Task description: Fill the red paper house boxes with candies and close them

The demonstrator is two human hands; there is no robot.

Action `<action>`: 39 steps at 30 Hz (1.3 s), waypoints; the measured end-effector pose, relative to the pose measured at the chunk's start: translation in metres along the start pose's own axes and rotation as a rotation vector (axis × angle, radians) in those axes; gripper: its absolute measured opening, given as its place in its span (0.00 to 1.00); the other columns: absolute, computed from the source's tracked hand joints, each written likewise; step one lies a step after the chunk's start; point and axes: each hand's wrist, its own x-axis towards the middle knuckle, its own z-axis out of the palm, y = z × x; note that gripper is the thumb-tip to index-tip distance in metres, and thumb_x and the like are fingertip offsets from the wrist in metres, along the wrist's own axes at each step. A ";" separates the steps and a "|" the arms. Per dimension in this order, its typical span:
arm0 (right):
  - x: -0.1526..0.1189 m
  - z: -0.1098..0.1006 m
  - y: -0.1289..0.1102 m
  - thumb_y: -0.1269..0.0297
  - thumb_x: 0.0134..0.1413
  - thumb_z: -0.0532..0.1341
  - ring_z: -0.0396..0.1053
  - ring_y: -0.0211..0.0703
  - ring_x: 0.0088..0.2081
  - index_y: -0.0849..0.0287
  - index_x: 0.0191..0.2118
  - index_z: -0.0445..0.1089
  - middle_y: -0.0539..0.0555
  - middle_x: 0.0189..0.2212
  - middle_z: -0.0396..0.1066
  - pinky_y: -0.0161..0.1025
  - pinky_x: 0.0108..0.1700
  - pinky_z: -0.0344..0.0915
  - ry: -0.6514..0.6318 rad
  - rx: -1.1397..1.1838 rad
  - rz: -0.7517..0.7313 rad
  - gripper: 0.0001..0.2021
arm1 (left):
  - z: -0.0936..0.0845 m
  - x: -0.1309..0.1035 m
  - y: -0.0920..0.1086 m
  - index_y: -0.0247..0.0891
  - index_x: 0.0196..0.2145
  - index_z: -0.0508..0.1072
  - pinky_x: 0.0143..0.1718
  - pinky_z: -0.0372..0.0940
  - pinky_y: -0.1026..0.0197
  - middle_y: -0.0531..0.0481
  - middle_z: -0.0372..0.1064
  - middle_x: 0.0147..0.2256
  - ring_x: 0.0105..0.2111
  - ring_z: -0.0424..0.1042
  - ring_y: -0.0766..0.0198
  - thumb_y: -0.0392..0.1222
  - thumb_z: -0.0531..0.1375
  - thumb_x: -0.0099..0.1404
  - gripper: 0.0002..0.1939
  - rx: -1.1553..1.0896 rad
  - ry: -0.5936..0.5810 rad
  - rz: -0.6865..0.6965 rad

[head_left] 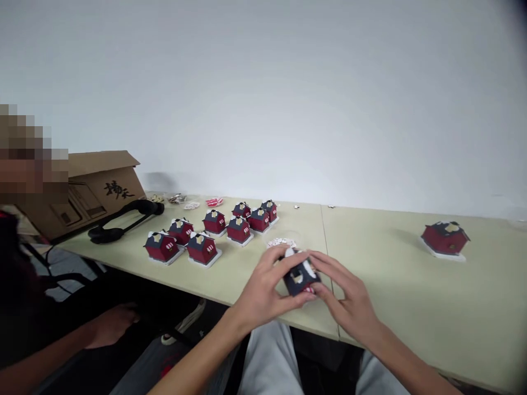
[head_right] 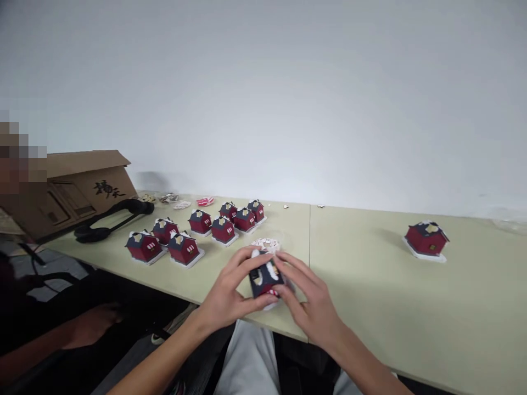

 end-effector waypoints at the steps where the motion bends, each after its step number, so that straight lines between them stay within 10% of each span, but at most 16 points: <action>1: 0.003 0.006 -0.006 0.62 0.66 0.58 0.65 0.53 0.63 0.36 0.67 0.58 0.49 0.65 0.62 0.60 0.60 0.70 -0.032 0.003 0.011 0.26 | -0.007 -0.009 -0.004 0.50 0.61 0.68 0.60 0.64 0.50 0.42 0.64 0.57 0.58 0.65 0.50 0.52 0.68 0.60 0.33 0.048 0.033 -0.029; 7: 0.004 -0.024 0.006 0.57 0.65 0.59 0.64 0.55 0.63 0.42 0.63 0.64 0.52 0.64 0.63 0.60 0.62 0.67 -0.055 -0.182 0.099 0.21 | -0.052 -0.043 -0.064 0.48 0.58 0.68 0.54 0.69 0.52 0.45 0.67 0.52 0.52 0.70 0.53 0.54 0.64 0.64 0.27 0.233 0.266 -0.312; 12: -0.019 -0.123 0.094 0.54 0.64 0.58 0.70 0.57 0.55 0.52 0.52 0.71 0.58 0.51 0.73 0.58 0.60 0.65 0.389 -0.502 0.259 0.15 | -0.080 -0.045 -0.124 0.46 0.57 0.68 0.46 0.72 0.49 0.45 0.69 0.50 0.49 0.71 0.48 0.63 0.62 0.59 0.32 0.336 0.288 -0.391; 15: -0.035 -0.192 0.153 0.50 0.62 0.57 0.68 0.59 0.54 0.61 0.56 0.68 0.65 0.54 0.68 0.57 0.55 0.68 0.641 -0.669 0.480 0.24 | -0.086 -0.042 -0.149 0.63 0.54 0.67 0.44 0.73 0.47 0.56 0.69 0.50 0.49 0.72 0.48 0.67 0.62 0.55 0.30 0.345 0.274 -0.433; 19: -0.045 -0.250 0.207 0.42 0.57 0.58 0.58 0.66 0.63 0.70 0.65 0.57 0.73 0.62 0.59 0.61 0.63 0.58 0.621 -0.764 0.685 0.40 | -0.091 -0.037 -0.172 0.75 0.52 0.64 0.41 0.73 0.47 0.68 0.68 0.52 0.50 0.71 0.50 0.69 0.60 0.55 0.27 0.346 0.209 -0.471; 24: -0.042 -0.253 0.242 0.37 0.47 0.65 0.61 0.69 0.61 0.68 0.71 0.48 0.73 0.65 0.57 0.59 0.60 0.62 0.360 -0.706 0.885 0.54 | -0.096 -0.029 -0.185 0.65 0.57 0.61 0.49 0.70 0.49 0.65 0.67 0.54 0.53 0.70 0.52 0.71 0.57 0.58 0.31 0.423 0.149 -0.427; 31: -0.062 -0.245 0.260 0.42 0.51 0.64 0.71 0.64 0.43 0.62 0.60 0.67 0.72 0.47 0.72 0.55 0.42 0.64 0.425 -0.828 0.758 0.36 | -0.095 -0.020 -0.194 0.41 0.57 0.65 0.59 0.62 0.49 0.43 0.67 0.54 0.55 0.67 0.50 0.66 0.59 0.61 0.34 0.468 0.135 -0.392; 39: -0.071 -0.228 0.223 0.37 0.43 0.70 0.70 0.61 0.31 0.56 0.56 0.70 0.70 0.39 0.74 0.55 0.32 0.61 0.294 -0.765 0.684 0.38 | -0.094 -0.021 -0.170 0.41 0.61 0.62 0.61 0.59 0.47 0.40 0.62 0.60 0.60 0.62 0.47 0.61 0.62 0.61 0.36 0.514 0.175 -0.438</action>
